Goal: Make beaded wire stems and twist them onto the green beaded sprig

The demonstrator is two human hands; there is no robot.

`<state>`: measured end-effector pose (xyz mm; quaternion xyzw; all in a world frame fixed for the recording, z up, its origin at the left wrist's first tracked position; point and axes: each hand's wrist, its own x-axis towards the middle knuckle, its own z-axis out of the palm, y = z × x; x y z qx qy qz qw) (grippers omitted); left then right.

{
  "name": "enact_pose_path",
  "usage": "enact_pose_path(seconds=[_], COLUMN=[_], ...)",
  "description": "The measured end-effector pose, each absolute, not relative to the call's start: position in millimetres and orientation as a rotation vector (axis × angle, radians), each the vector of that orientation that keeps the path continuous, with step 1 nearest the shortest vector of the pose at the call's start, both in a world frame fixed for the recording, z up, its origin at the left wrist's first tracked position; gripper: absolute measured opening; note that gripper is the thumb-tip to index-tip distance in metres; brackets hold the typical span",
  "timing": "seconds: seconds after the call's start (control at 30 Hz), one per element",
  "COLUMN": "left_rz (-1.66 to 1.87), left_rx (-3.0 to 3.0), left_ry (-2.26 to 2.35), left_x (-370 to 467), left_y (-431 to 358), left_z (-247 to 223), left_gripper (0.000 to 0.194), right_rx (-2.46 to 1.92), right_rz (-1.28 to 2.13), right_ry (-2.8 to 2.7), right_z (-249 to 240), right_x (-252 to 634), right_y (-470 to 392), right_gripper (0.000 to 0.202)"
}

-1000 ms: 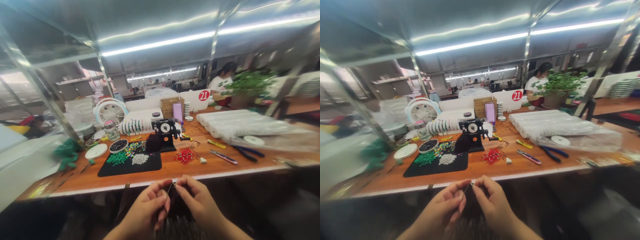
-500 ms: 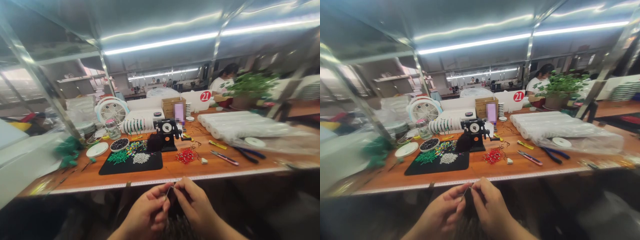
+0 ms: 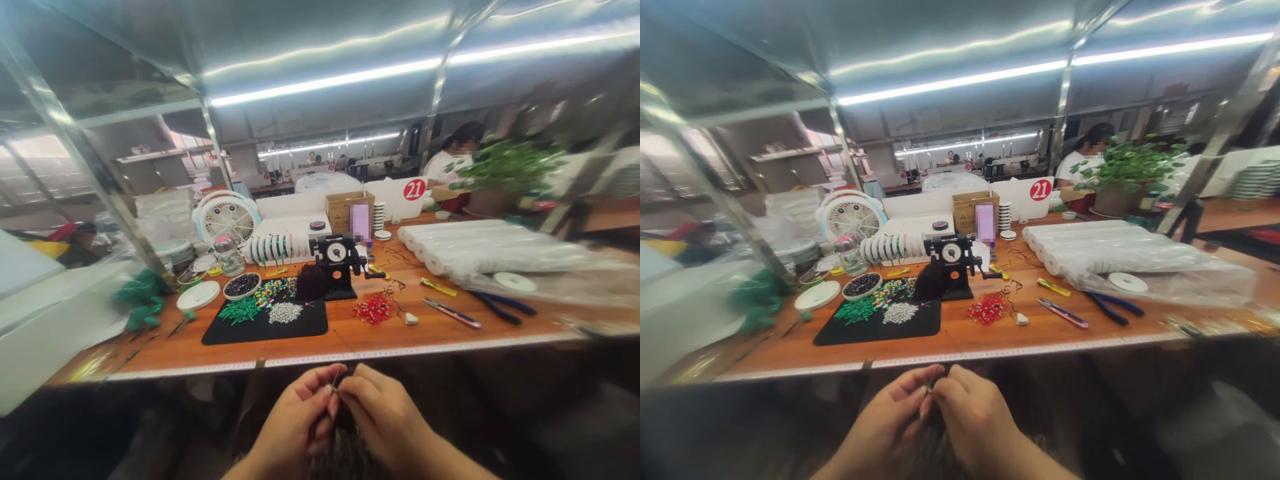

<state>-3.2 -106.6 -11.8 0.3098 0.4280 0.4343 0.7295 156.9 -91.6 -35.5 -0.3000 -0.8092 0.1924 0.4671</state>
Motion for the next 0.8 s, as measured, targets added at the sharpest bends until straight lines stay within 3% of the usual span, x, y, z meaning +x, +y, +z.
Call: enact_pose_path(seconds=[0.23,0.43,0.63,0.8], left_rz=[1.139,1.054,1.090,1.119], left_rx=[1.142,0.771,0.703,0.837], left_ry=[1.244,1.056,0.995,1.022], left_x=[2,1,4,3], left_y=[-115,-110,-110,-113], left_z=[-1,-5,-8,-4], left_gripper=[0.017,0.030,0.029,0.018], right_rx=[-0.859,-0.730,-0.828,-0.910], right_rz=[1.141,1.821,1.651,1.403], right_ry=[-1.719,-1.184,-1.367,-1.505], right_z=[-24,-28,-21,-22], right_x=[155,153,153,155], right_y=[-99,-91,-92,-92], right_gripper=[0.019,0.031,0.018,0.021])
